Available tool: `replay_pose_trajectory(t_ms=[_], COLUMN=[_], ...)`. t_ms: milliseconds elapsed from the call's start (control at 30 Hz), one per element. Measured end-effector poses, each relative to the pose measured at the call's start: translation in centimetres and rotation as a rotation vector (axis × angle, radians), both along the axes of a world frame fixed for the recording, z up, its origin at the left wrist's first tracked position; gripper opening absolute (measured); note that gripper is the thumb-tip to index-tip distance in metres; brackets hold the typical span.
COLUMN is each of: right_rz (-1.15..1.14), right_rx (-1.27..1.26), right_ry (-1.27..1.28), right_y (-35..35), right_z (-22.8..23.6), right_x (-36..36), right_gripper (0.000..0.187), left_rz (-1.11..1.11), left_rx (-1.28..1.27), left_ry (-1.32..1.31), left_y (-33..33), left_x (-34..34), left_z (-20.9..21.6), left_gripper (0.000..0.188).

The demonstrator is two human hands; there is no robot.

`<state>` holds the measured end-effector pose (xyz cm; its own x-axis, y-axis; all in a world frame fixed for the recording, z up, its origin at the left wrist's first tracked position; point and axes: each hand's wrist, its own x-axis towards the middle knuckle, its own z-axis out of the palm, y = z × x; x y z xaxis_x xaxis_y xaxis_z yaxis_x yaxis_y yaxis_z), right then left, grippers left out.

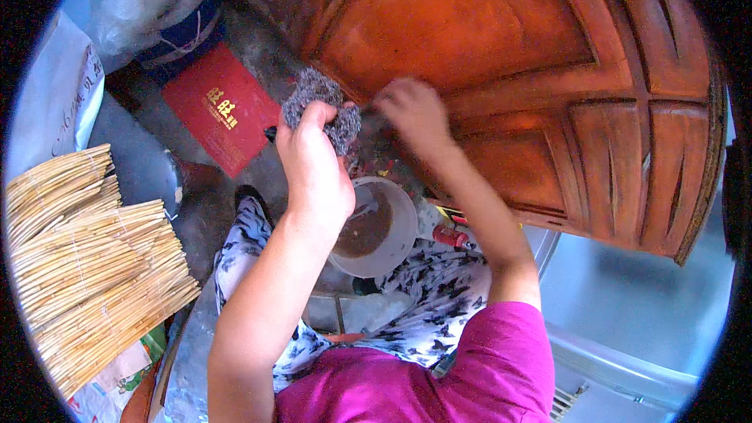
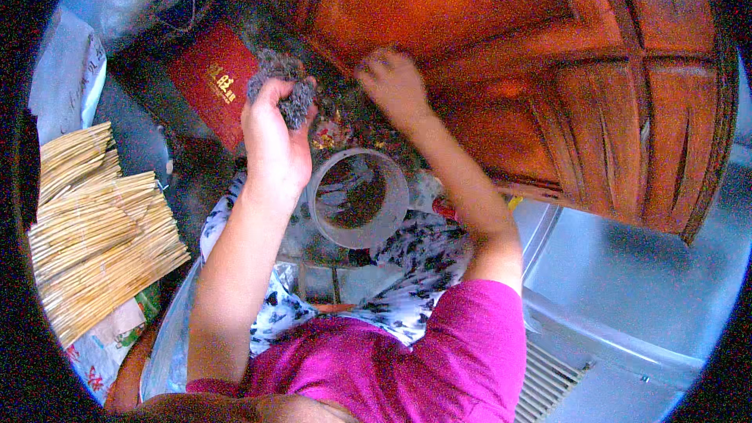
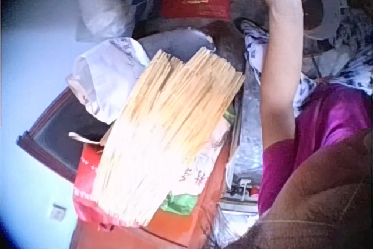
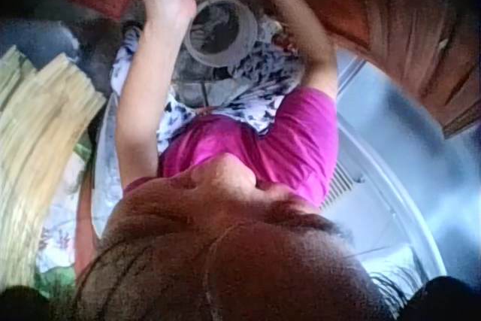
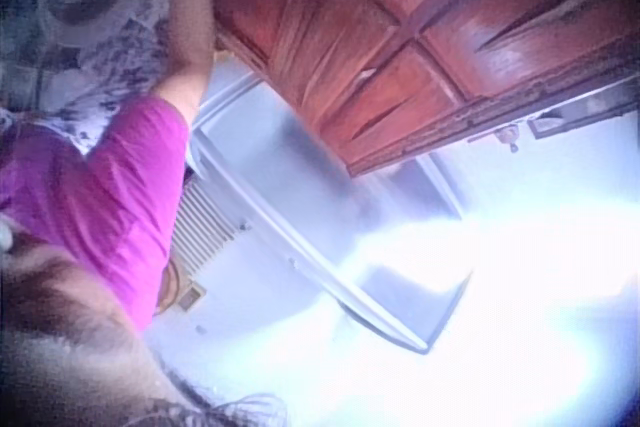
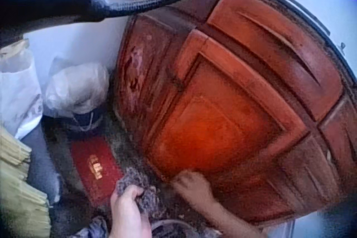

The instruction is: The person sits on the floor and scrubs a wooden cabinet door using a steel wool pad and a cloth, repeatedly dipping the pad into a bucket of water. They wipe the cabinet surface and edges, occasionally moving items on top of the cabinet to reach different areas.

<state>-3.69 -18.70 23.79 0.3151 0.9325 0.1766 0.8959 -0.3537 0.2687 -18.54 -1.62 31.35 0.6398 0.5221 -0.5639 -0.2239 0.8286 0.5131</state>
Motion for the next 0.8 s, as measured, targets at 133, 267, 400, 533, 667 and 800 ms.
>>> replay_pose_trajectory(t_ms=[133,267,400,533,667,800], right_rz=[-0.088,-0.254,-0.233,-0.244,-0.382,-0.570], right_rx=[0.425,0.451,0.465,0.345,0.081,0.179], right_ry=[-0.346,-0.567,-0.477,-0.167,0.088,0.371], right_y=[-3.7,-5.2,-6.3,-5.0,-5.7,-1.8], right_z=[13.2,11.8,1.6,-9.6,-21.0,-18.4], right_x=[0.1,-0.1,0.6,-1.1,-1.8,-4.0], right_gripper=[0.030,0.034,0.031,0.036,0.040,0.055], left_rz=[-0.002,-0.014,-0.026,-0.047,-0.047,0.017], left_rx=[-0.023,-0.034,-0.071,-0.038,-0.037,-0.036], left_ry=[-0.004,0.031,0.009,0.040,0.024,0.029], left_y=[-0.2,0.5,0.5,0.8,0.6,1.9], left_x=[0.2,-0.2,-0.5,-0.8,-0.3,-0.5], left_z=[0.8,0.2,0.3,0.5,0.6,0.5], left_gripper=[0.022,0.020,0.022,0.026,0.025,0.021])
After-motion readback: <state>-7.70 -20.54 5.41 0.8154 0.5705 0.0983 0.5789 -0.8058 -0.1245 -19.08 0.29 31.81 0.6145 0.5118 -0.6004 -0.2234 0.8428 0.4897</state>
